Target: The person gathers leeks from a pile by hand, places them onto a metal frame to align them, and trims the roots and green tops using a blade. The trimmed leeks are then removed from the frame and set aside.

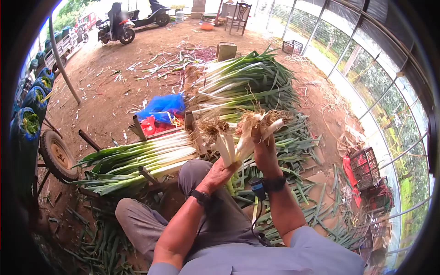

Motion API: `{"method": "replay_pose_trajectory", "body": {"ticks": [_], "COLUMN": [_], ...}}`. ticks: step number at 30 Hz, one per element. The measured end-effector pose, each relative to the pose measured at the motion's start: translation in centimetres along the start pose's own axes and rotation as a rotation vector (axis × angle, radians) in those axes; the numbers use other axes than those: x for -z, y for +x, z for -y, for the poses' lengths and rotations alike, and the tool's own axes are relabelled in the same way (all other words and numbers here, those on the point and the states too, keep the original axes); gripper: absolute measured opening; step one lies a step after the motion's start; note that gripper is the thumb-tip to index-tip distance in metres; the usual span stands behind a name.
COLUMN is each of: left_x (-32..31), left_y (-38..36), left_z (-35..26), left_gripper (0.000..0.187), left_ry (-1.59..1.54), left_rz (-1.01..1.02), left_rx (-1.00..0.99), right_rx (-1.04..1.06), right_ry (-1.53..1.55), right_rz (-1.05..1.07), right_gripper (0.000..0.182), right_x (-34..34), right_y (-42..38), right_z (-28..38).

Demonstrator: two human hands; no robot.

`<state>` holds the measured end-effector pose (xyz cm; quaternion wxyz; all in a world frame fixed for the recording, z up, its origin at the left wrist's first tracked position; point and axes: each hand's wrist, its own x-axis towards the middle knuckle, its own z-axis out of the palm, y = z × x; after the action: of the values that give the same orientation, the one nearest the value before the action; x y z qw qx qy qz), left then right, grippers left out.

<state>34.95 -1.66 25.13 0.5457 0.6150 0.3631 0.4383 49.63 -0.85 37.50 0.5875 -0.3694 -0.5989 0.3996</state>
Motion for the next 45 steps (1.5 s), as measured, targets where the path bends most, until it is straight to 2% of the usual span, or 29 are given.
{"method": "replay_pose_trajectory", "body": {"ticks": [3, 5, 7, 11, 13, 14, 16, 17, 19, 21, 23, 25, 28, 29, 31, 32, 33, 34, 35, 37, 38, 39, 41, 42, 43, 45], "left_x": [0.2, 0.2, 0.4, 0.2, 0.4, 0.6, 0.7, 0.6, 0.5, 0.5, 0.5, 1.0, 1.7, 2.0, 2.7, 2.9, 3.3, 3.8, 4.1, 4.5, 5.1, 5.3, 4.9, 4.8, 4.8, 4.0], "left_y": [-0.4, -0.6, -0.7, -1.1, -1.0, -1.0, -1.1, -1.1, -1.0, -0.9, -1.1, -1.0, -0.8, -0.8, -0.5, -0.3, 0.0, 0.3, 0.7, 0.3, -0.4, -0.6, 0.0, -0.4, -0.4, -0.4], "left_z": [-1.0, -1.3, -1.7, -1.6, -1.3, -1.2, -1.0, -0.9, -0.9, -0.9, -1.0, -0.9, -1.0, -1.7, -2.9, -2.6, -2.2, -1.7, -1.0, -1.1, -2.2, -2.9, -2.0, -4.3, -3.9, -4.6], "left_gripper": [0.042, 0.040, 0.038, 0.034, 0.032, 0.031, 0.031, 0.031, 0.032, 0.036, 0.033, 0.031, 0.020, 0.020, 0.020, 0.022, 0.022, 0.026, 0.033, 0.036, 0.043, 0.049, 0.055, 0.055, 0.054, 0.057], "left_ry": [0.021, 0.033, 0.048, 0.000, -0.019, -0.042, -0.071, -0.062, -0.054, 0.017, -0.005, -0.026, -0.065, -0.067, 0.130, 0.167, 0.164, 0.243, 0.324, 0.401, 0.188, -0.019, 0.343, 0.053, 0.170, -0.083], "left_rz": [-0.022, -0.035, -0.047, -0.116, -0.138, -0.128, -0.122, -0.098, -0.070, 0.042, 0.077, 0.107, 0.260, 0.258, 0.382, 0.431, 0.428, 0.554, 0.681, 0.681, 0.675, 0.671, 0.671, 0.645, 0.578, 0.499], "left_rx": [0.081, 0.089, 0.090, 0.006, -0.018, -0.011, -0.001, -0.035, -0.067, -0.045, -0.019, 0.006, 0.103, 0.109, 0.208, 0.129, 0.131, 0.130, 0.127, 0.072, 0.198, 0.322, 0.234, 0.208, 0.188, 0.236], "right_rx": [-0.063, -0.041, 0.197, 0.225, -0.108, -0.108, -0.136, -0.138, -0.241, -0.215, -0.311, -0.300, -0.292, -0.312, -0.331, -0.373, -0.415, -0.351, -0.351, -0.205, -0.355, -0.338, -0.545, -0.497, -0.474, -0.445], "right_ry": [-0.123, -0.053, -0.143, -0.104, -0.070, -0.070, 0.057, 0.055, 0.035, 0.050, 0.054, 0.012, 0.025, -0.010, -0.043, 0.001, 0.046, -0.116, -0.116, -0.149, 0.010, 0.104, 0.248, 0.119, 0.121, 0.326], "right_rz": [0.021, 0.001, 0.047, 0.057, 0.093, 0.095, 0.300, 0.301, 0.449, 0.454, 0.354, 0.387, 0.446, 0.510, 0.578, 0.661, 0.743, 0.920, 0.921, 1.127, 1.086, 1.096, 0.965, 0.892, 0.874, 0.631], "right_gripper": [0.038, 0.038, 0.036, 0.035, 0.034, 0.034, 0.030, 0.030, 0.026, 0.025, 0.026, 0.027, 0.029, 0.032, 0.036, 0.041, 0.046, 0.052, 0.052, 0.053, 0.053, 0.053, 0.050, 0.047, 0.047, 0.042], "right_x": [-0.1, -0.1, 0.2, 1.0, 0.7, 0.7, 0.6, 0.8, 1.4, 1.2, 0.8, 1.3, 2.0, 2.2, 2.0, 1.5, 1.2, 1.3, 1.3, 1.4, 1.3, 1.3, 1.4, 1.9, 2.1, 2.1], "right_y": [-0.6, -0.7, -0.5, -0.9, -1.0, -1.1, -1.6, -1.4, -0.6, -0.1, 0.0, 0.3, 0.1, 0.3, 0.8, 1.0, 1.3, 1.9, 1.9, 2.2, 1.7, 1.3, 0.3, 0.0, -0.1, -0.3], "right_z": [-1.5, -2.4, -3.8, -5.7, -3.5, -3.5, -3.7, -3.6, -3.1, -2.2, -2.4, -3.1, -4.0, -3.7, -3.1, -2.4, -1.7, -0.6, -0.8, -1.0, -0.5, -2.0, -1.7, -1.5, -1.4, -0.8]}}
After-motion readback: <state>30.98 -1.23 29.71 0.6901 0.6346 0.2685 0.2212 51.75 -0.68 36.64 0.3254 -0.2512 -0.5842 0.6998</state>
